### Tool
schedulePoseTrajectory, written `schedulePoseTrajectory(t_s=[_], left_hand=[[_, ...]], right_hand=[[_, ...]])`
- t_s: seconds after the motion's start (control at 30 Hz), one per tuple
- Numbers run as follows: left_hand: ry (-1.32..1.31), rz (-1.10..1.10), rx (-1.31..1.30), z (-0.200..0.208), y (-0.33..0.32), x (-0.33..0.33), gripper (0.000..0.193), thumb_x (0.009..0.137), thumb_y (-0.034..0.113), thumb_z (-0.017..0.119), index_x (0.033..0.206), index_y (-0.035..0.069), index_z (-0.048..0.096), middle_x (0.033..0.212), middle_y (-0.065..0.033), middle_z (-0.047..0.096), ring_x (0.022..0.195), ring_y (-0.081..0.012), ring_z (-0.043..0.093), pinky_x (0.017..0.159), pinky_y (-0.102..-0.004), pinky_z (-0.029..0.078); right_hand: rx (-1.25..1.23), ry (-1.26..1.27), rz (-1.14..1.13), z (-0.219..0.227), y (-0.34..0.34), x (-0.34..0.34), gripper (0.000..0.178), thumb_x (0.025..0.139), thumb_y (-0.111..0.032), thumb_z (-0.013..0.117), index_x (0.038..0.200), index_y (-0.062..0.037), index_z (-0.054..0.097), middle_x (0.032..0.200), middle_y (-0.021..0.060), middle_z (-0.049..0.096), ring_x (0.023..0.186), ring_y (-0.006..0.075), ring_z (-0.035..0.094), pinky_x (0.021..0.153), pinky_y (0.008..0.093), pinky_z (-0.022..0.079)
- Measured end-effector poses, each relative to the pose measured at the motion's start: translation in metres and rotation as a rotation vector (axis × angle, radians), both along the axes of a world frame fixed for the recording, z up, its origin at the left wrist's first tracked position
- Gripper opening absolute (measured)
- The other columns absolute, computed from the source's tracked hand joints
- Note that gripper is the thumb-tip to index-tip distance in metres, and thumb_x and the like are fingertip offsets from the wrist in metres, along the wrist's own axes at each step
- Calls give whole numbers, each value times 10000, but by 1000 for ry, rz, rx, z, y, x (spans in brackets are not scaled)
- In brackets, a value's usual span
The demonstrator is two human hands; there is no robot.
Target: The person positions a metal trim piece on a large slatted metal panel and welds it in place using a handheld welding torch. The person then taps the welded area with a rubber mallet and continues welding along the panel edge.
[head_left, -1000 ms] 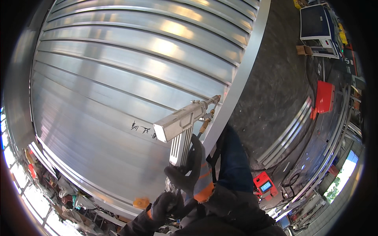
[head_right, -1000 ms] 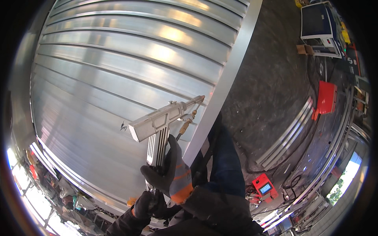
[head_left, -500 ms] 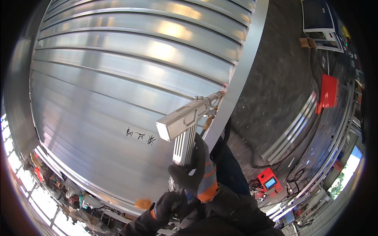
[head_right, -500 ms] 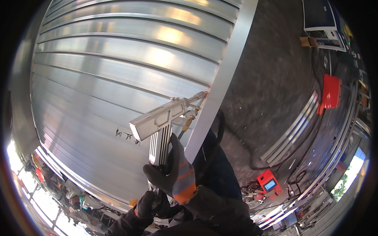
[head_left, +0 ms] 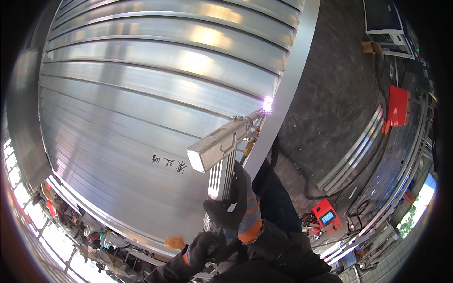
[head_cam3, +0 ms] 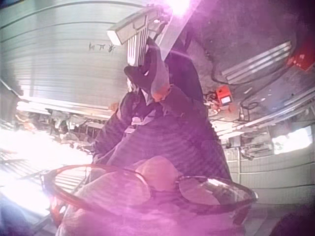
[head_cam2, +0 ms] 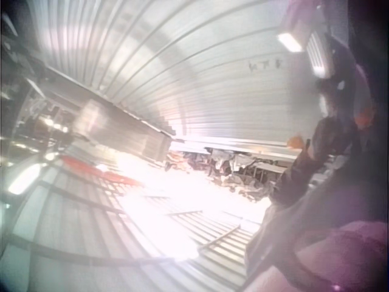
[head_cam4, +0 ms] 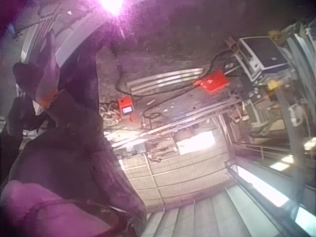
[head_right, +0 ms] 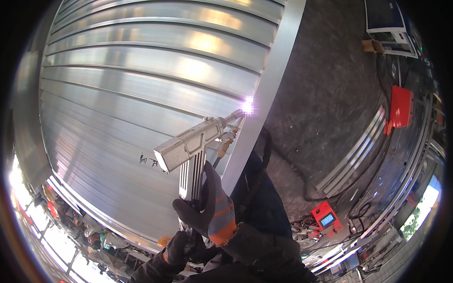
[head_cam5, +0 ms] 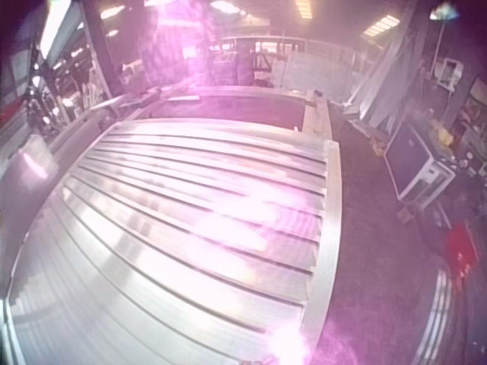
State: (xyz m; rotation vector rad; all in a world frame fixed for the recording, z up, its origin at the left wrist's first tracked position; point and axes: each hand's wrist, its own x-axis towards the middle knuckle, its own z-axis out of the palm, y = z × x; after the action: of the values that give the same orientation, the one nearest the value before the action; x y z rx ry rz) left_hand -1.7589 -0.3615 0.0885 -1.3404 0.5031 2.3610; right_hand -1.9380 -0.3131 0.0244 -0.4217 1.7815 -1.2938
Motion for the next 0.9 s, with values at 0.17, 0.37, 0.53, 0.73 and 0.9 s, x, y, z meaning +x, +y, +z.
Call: schedulePoseTrajectory(t_s=[0.17, 0.37, 0.53, 0.73, 0.9], left_hand=[[29, 71, 83, -1, 2, 4, 567, 1084, 442, 371, 721, 40, 538, 634, -46, 516, 600, -149, 499, 610, -306, 396], [65, -148, -142, -9, 16, 16, 579, 1093, 445, 364, 723, 39, 545, 635, -45, 519, 591, -153, 501, 593, -309, 395], [73, -71, -74, -9, 15, 28, 512, 1084, 391, 390, 784, 27, 590, 682, -53, 565, 609, -139, 510, 591, -293, 392], [-54, 17, 2, -7, 21, 34, 425, 1037, 393, 437, 875, 33, 595, 688, -55, 560, 600, -144, 506, 580, -300, 388], [-25, 68, 23, 1, 17, 28, 465, 1015, 467, 452, 854, 43, 551, 619, -86, 530, 561, -203, 516, 565, -324, 393]], right_hand=[[15, -115, -23, 2, 1, 2, 997, 814, -292, 837, 1562, 41, 268, 1345, 246, 569, 1163, 347, 650, 969, 446, 552], [13, -157, -23, 3, 5, 4, 994, 814, -294, 837, 1558, 40, 270, 1338, 246, 572, 1156, 346, 649, 964, 450, 552], [14, -148, -16, 2, 6, 6, 999, 815, -296, 837, 1561, 42, 265, 1330, 244, 576, 1134, 338, 652, 953, 442, 554], [-39, -244, -56, 14, 0, 3, 1020, 824, -307, 840, 1571, 52, 246, 1330, 226, 574, 1151, 295, 634, 951, 427, 554], [-28, -221, 4, 18, -1, 2, 1029, 832, -326, 840, 1572, 61, 238, 1338, 230, 566, 1165, 294, 625, 964, 419, 548]])
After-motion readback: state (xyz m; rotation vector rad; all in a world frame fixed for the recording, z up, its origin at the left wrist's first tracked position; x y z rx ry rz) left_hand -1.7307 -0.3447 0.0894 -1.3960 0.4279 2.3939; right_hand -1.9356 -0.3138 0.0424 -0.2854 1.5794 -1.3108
